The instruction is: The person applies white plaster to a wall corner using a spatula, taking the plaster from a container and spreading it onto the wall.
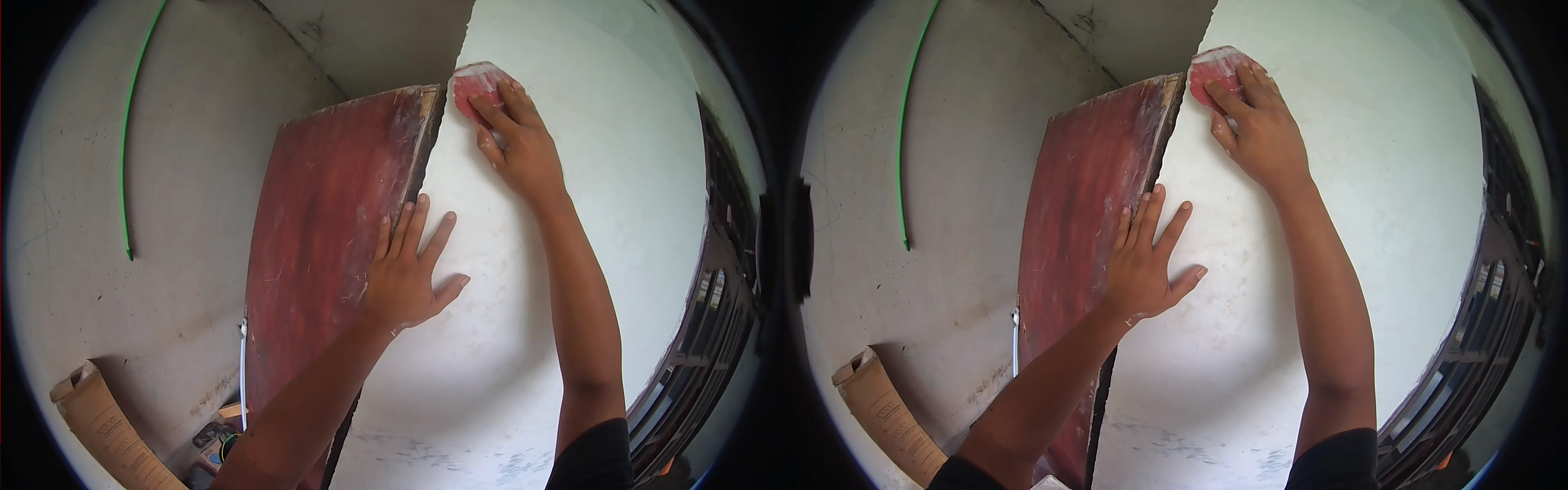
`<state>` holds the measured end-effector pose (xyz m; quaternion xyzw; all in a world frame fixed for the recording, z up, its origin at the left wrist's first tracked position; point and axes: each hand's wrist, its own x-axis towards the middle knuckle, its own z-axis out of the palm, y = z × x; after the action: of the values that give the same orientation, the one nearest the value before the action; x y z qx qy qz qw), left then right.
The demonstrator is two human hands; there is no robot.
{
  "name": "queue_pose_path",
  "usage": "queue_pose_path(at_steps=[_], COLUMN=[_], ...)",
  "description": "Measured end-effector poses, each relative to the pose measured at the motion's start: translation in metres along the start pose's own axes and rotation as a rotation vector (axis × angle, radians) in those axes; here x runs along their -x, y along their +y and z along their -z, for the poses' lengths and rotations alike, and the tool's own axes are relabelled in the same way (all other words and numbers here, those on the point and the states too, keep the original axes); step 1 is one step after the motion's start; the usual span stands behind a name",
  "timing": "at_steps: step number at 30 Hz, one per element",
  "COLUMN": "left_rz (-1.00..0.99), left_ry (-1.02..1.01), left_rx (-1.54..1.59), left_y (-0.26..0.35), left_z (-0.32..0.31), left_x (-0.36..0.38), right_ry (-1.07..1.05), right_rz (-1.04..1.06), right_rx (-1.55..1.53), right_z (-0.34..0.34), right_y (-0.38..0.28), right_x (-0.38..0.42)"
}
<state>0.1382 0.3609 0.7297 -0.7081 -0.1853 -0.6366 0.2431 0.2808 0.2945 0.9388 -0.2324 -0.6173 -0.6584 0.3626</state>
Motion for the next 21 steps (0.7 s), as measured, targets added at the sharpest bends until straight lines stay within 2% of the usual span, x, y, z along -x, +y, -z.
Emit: queue_pose_path(at_steps=[6, 10, 13, 17, 21], left_rz=[0.015, 0.024, 0.021, 0.005, 0.01], left_ry=[-0.008, 0.02, 0.023, 0.012, 0.01], left_rx=[-0.002, -0.002, -0.004, -0.007, -0.007], left_y=[0.001, 0.001, 0.001, 0.0, 0.001], left_z=[0.001, 0.0, -0.001, 0.0, 0.0], left_x=[0.0, 0.0, 0.0, 0.0, -0.001], right_ry=[-0.141, -0.108, -0.028, -0.055, -0.102], right_rz=[0.061, 0.072, 0.063, 0.026, 0.003], right_rx=[0.035, 0.036, 0.049, 0.069, 0.055], right_z=[0.0, 0.018, 0.009, -0.007, 0.006], right_y=[-0.011, -0.011, -0.005, 0.005, 0.0], right_x=[0.016, 0.04, 0.026, -0.001, 0.015])
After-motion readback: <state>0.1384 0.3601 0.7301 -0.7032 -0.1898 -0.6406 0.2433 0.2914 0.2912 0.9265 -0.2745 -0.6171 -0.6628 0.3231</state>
